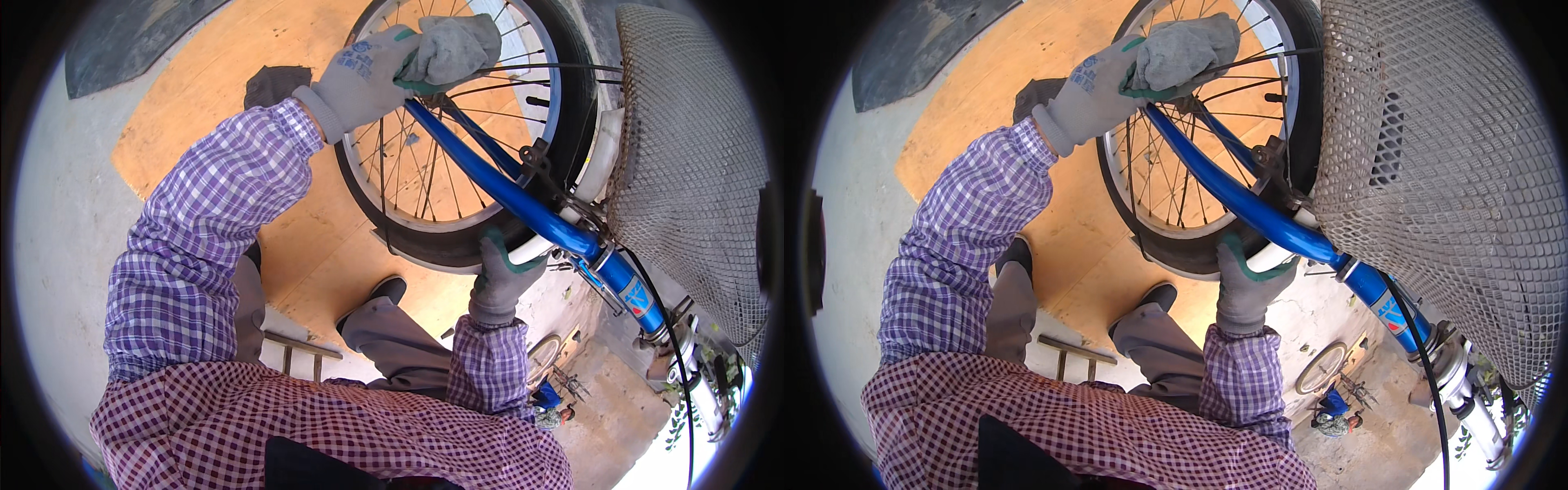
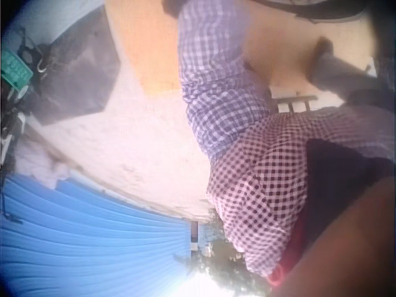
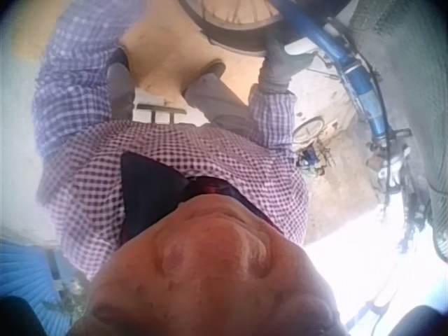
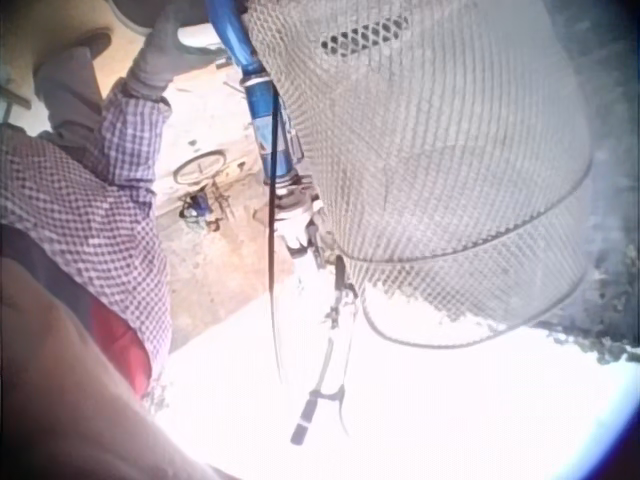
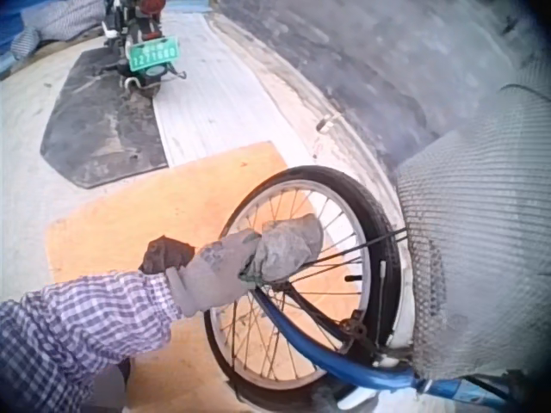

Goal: The person wipes the front wheel rim, spokes, and hub of a blue bicycle with a cloth while wearing gloves. They rotate the wheel to access different sections and continue wiping the tire and fork area before placing the cloth into the front basket.

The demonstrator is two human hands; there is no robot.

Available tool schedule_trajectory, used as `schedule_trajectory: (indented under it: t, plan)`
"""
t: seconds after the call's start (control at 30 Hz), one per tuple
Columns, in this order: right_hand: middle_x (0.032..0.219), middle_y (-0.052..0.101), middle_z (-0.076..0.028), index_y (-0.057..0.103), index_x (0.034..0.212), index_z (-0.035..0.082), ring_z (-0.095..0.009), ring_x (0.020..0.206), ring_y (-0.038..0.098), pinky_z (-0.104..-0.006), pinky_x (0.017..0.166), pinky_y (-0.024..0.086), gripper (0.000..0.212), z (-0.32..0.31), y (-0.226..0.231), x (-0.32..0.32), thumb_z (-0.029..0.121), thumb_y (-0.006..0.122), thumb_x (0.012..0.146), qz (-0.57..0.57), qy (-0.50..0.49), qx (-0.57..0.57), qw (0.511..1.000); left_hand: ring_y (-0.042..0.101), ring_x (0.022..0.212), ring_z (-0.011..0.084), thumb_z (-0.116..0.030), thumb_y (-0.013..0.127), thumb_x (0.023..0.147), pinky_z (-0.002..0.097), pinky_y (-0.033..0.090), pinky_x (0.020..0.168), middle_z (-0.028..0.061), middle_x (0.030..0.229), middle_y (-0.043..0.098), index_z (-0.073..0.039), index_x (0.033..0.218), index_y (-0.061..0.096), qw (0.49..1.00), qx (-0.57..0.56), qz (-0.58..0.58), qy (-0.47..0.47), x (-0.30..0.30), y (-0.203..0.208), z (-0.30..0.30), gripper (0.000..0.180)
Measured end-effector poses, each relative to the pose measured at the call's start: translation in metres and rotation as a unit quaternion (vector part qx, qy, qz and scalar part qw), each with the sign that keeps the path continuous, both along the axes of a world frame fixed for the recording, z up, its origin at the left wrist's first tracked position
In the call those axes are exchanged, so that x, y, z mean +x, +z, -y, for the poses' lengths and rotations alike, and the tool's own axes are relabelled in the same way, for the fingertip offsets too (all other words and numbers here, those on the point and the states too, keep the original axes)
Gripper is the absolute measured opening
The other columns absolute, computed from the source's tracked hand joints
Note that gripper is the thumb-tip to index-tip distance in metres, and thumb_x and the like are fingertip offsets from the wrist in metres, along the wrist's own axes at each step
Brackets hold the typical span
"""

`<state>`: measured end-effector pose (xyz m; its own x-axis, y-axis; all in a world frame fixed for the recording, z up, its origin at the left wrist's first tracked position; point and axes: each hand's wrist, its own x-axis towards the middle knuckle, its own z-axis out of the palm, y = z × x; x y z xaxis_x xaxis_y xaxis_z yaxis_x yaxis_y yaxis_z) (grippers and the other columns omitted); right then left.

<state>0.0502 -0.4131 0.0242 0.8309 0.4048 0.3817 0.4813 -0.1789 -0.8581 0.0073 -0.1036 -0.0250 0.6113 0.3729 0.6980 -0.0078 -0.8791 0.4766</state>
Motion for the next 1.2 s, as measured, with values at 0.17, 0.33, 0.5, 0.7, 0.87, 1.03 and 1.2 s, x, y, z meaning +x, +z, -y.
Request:
schedule_trajectory:
  t: [0.17, 0.33, 0.5, 0.7, 0.87, 1.03, 1.2]
  plan:
    - [0.117, 0.058, -0.011, 0.047, 0.131, 0.001, -0.022, 0.106, 0.058, -0.0367, 0.099, 0.046, 0.073, 0.064, 0.013, 0.102, 0.006, 0.083, 0.068, -0.037, -0.020, -0.002, 0.999, 0.069, 0.090, 0.0321, -0.024, 0.078, 0.084, 0.0405, 0.056, 0.082, 0.0156, 0.097, 0.071, -0.002, 0.115, 0.064, 0.951, -0.297, 0.008, -0.087, 0.057, 0.077, 0.074, 0.040]
    - [0.114, 0.058, -0.011, 0.048, 0.129, 0.001, -0.022, 0.104, 0.058, -0.0368, 0.096, 0.048, 0.071, 0.046, 0.018, 0.068, 0.007, 0.083, 0.067, -0.082, -0.016, 0.011, 0.996, 0.067, 0.104, 0.0312, -0.023, 0.078, 0.085, 0.0398, 0.054, 0.093, 0.0151, 0.113, 0.067, -0.002, 0.124, 0.061, 0.964, -0.146, 0.047, -0.216, 0.052, 0.096, 0.114, 0.047]
    - [0.108, 0.061, -0.008, 0.054, 0.121, 0.001, -0.019, 0.096, 0.061, -0.0348, 0.091, 0.051, 0.057, -0.028, -0.047, -0.042, 0.001, 0.078, 0.069, -0.029, -0.033, 0.008, 0.999, 0.060, 0.115, 0.0361, -0.016, 0.078, 0.079, 0.0434, 0.051, 0.098, 0.0195, 0.125, 0.059, 0.000, 0.125, 0.061, 0.945, -0.162, 0.087, -0.271, -0.029, 0.032, 0.063, 0.051]
    - [0.118, 0.055, -0.010, 0.046, 0.130, 0.001, -0.022, 0.107, 0.055, -0.0371, 0.100, 0.043, 0.074, -0.015, -0.033, -0.037, 0.008, 0.083, 0.067, -0.031, -0.021, 0.005, 0.999, 0.064, 0.106, 0.0346, -0.004, 0.073, 0.077, 0.0399, 0.055, 0.091, 0.0196, 0.119, 0.062, 0.003, 0.121, 0.062, 0.914, -0.184, -0.076, -0.353, -0.046, 0.040, 0.020, 0.046]
    - [0.110, 0.059, -0.008, 0.051, 0.125, 0.001, -0.019, 0.099, 0.059, -0.0337, 0.093, 0.048, 0.064, 0.001, -0.028, 0.088, 0.004, 0.081, 0.069, 0.019, -0.011, 0.010, 1.000, 0.067, 0.101, 0.0309, 0.001, 0.068, 0.079, 0.0376, 0.056, 0.090, 0.0193, 0.114, 0.064, 0.002, 0.124, 0.061, 0.947, -0.114, -0.132, -0.270, 0.063, 0.053, 0.020, 0.046]
    - [0.110, 0.061, -0.008, 0.052, 0.125, 0.000, -0.018, 0.099, 0.060, -0.0324, 0.091, 0.051, 0.061, -0.098, -0.157, 0.357, 0.000, 0.079, 0.070, -0.048, -0.011, 0.007, 0.999, 0.071, 0.098, 0.0198, -0.010, 0.070, 0.089, 0.0349, 0.057, 0.093, 0.0130, 0.104, 0.072, 0.001, 0.123, 0.061, 0.811, -0.347, 0.051, -0.469, 0.326, -0.041, -0.051, 0.037]
    - [0.111, 0.060, -0.008, 0.052, 0.124, 0.000, -0.019, 0.097, 0.060, -0.0327, 0.090, 0.050, 0.063, -0.181, -0.273, 0.534, 0.002, 0.080, 0.068, -0.067, -0.019, -0.009, 0.998, 0.068, 0.106, 0.0225, -0.016, 0.075, 0.088, 0.0366, 0.056, 0.096, 0.0143, 0.119, 0.067, 0.000, 0.134, 0.053, 0.702, -0.573, -0.063, -0.418, 0.524, -0.137, -0.102, 0.054]
